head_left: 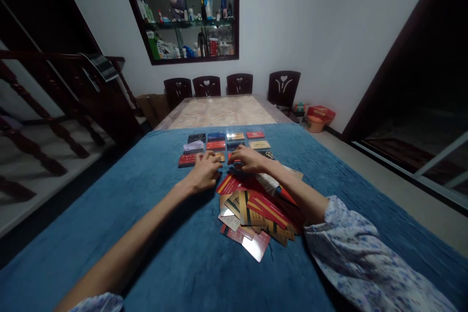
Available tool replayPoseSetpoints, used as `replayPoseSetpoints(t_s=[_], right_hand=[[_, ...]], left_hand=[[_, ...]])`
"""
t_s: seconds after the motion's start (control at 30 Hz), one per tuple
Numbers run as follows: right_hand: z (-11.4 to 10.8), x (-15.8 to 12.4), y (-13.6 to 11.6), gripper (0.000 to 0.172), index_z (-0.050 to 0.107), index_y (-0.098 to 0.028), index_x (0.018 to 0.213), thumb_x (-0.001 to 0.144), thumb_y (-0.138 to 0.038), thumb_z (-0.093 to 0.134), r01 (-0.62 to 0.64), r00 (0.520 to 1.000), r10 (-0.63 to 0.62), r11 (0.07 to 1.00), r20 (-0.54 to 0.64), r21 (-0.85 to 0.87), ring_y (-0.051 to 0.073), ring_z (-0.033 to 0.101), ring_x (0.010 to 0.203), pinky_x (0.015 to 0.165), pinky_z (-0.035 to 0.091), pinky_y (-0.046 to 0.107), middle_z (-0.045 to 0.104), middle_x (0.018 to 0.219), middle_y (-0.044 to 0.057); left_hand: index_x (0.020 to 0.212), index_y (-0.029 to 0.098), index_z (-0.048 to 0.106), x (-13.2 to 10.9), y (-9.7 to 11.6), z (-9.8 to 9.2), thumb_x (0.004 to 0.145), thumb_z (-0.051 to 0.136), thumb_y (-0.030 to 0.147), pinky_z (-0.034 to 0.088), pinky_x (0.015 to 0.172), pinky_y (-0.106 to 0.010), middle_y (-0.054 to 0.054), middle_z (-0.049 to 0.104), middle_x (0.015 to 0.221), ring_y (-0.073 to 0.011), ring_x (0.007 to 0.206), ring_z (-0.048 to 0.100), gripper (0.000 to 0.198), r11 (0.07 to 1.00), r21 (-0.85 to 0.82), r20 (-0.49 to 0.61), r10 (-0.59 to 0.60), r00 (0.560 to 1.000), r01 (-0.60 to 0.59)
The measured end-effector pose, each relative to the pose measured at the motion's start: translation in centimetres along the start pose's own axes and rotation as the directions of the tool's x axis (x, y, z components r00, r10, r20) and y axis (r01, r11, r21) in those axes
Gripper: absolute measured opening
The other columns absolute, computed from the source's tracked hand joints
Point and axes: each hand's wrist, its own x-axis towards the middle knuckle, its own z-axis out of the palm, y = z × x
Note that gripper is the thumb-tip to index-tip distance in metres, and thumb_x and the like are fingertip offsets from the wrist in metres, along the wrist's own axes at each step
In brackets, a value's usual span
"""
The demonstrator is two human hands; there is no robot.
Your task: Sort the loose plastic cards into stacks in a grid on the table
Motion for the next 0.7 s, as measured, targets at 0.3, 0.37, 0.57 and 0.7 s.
replayPoseSetpoints(t_s=[0.3,0.37,0.57,0.7], right_hand=[[1.3,-2.2,-0.6,0.049,0.075,-0.021,0.113,0.068,-0.006,0.063,0.024,0.996,-0.031,0.996,0.079,0.087,0.025,0.060,0.101,0.094,0.041,0.039,0.072,0.120,0.007],[1.3,-2.3,-0.7,0.053,0.075,-0.021,0.114,0.066,-0.005,0.062,0.024,0.994,-0.034,0.995,0.100,0.096,0.026,0.061,0.103,0.095,0.041,0.039,0.071,0.123,0.006],[1.2,-2.4,-1.2,0.045,0.075,-0.020,0.114,0.071,-0.015,0.066,0.034,0.991,-0.049,0.992,0.123,0.121,0.028,0.061,0.110,0.100,0.039,0.042,0.069,0.127,0.008],[1.6,-2.2,-1.3,0.043,0.074,-0.023,0.117,0.074,-0.023,0.072,0.024,0.993,-0.032,0.997,0.111,0.079,0.028,0.060,0.107,0.096,0.041,0.044,0.069,0.125,0.009]], left_hand=[[0.095,0.019,0.072,-0.6,1.9,0.3,0.086,0.057,0.017,0.025,0.100,-0.058,-0.011,0.071,0.107,-0.0349,0.127,0.041,0.018,0.997,-0.053,0.065,0.067,0.996,-0.063],[0.093,0.019,0.072,-0.6,1.9,0.3,0.086,0.056,0.015,0.026,0.100,-0.058,-0.011,0.071,0.106,-0.0348,0.127,0.041,0.018,0.997,-0.049,0.096,0.070,0.993,-0.065],[0.093,0.020,0.074,-0.7,1.8,0.7,0.088,0.054,0.015,0.026,0.101,-0.055,-0.011,0.069,0.106,-0.0335,0.124,0.043,0.021,0.997,-0.012,0.107,0.076,0.991,-0.076],[0.095,0.021,0.074,-0.7,1.7,1.0,0.088,0.054,0.016,0.026,0.102,-0.055,-0.011,0.069,0.105,-0.0333,0.122,0.045,0.022,0.997,0.006,0.104,0.075,0.992,-0.076]])
